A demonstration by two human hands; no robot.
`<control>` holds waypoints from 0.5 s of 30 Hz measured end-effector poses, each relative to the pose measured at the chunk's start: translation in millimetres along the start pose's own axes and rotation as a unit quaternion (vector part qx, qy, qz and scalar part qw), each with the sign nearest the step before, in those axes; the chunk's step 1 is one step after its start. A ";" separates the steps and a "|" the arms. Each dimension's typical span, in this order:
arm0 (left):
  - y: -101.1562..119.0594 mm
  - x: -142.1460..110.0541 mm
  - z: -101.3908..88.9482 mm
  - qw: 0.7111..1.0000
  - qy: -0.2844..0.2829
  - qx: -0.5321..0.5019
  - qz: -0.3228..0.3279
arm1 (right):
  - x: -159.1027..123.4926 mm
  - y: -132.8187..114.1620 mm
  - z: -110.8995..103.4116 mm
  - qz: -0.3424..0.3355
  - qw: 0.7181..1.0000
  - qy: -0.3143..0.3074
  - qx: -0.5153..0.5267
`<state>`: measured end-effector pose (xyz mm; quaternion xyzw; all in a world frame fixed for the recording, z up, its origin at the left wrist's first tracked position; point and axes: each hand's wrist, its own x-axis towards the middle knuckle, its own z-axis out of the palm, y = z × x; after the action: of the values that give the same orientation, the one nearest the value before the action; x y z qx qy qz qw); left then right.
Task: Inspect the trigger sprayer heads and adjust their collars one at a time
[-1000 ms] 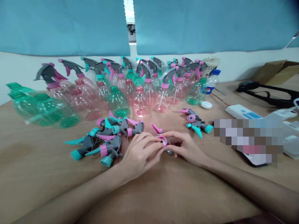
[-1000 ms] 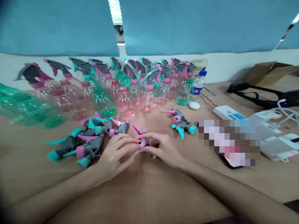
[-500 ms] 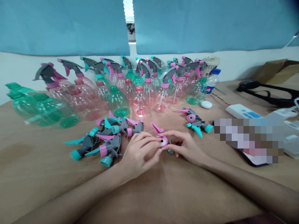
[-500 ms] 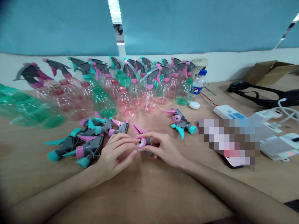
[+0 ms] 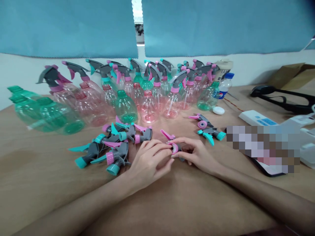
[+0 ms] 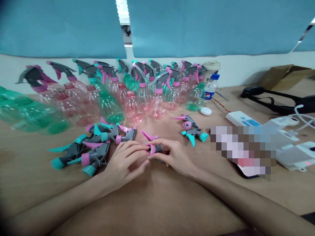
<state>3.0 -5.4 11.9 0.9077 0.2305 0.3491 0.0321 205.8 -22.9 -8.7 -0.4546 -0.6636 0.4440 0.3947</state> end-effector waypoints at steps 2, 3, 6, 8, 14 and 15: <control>-0.3 -1.0 0.9 1.000 -0.008 -0.003 0.001 | -0.8 -2.2 0.7 0.001 1.000 -0.006 -0.003; -0.5 -1.3 1.1 1.000 -0.012 -0.006 0.001 | -1.1 -3.1 0.9 0.002 1.000 -0.009 -0.005; -0.7 -1.2 0.8 1.000 -0.020 -0.016 0.001 | -1.9 -3.8 0.8 0.005 1.000 -0.016 -0.004; -0.5 -0.8 0.0 0.999 -0.024 -0.021 0.002 | -2.1 -2.8 0.6 0.004 1.000 -0.017 -0.004; 1.8 1.3 -2.1 1.000 -0.023 0.008 0.019 | -1.5 -0.3 0.9 -0.016 1.000 -0.003 -0.016; 2.2 1.7 -2.1 0.999 -0.022 0.017 0.025 | -1.2 -0.4 0.9 -0.021 1.000 -0.001 -0.020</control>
<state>3.6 -6.9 15.0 0.9210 0.2126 0.3262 0.0133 205.2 -24.4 -8.7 -0.4477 -0.6822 0.4226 0.3945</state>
